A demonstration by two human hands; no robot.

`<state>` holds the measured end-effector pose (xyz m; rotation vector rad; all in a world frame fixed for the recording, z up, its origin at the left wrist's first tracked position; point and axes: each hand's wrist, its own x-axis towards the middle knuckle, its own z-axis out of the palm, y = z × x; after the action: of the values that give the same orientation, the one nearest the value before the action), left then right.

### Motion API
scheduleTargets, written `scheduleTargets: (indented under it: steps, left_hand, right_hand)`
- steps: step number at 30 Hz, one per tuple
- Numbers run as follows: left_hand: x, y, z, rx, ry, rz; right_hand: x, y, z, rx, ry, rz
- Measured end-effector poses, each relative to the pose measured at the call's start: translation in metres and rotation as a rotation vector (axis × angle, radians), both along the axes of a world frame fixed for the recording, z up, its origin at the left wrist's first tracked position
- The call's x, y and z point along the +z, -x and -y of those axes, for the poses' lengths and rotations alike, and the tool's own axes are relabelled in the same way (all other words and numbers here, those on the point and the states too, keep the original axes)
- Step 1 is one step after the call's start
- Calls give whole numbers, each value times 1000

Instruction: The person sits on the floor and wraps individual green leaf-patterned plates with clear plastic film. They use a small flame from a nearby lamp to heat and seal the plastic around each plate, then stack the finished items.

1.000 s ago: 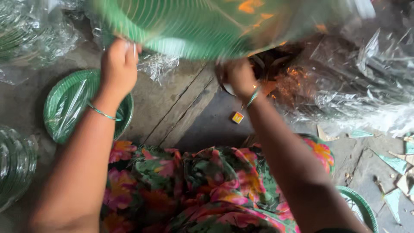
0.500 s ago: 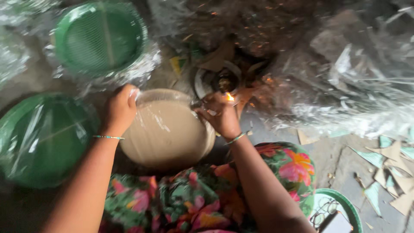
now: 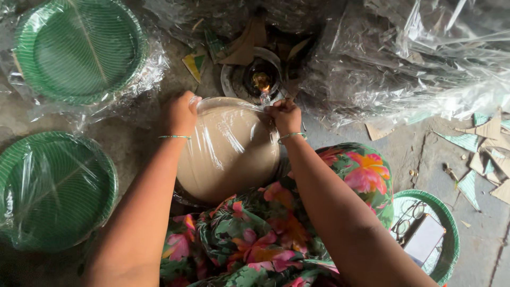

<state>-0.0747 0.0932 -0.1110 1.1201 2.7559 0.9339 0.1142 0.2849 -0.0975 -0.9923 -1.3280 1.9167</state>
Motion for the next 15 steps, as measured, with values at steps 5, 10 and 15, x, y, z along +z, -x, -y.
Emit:
scheduleTargets:
  steps: [5,10,15]
  left_hand:
    - [3,3,16,61,56,115]
    - [39,4,51,-56,-336,-99]
    - [75,-31,83,-88,-504,-248]
  right_hand:
    - [9,-2,0,28,-1,124]
    - [38,-11,6,567,80,-89]
    - [67,-13,46,937,-310,-106]
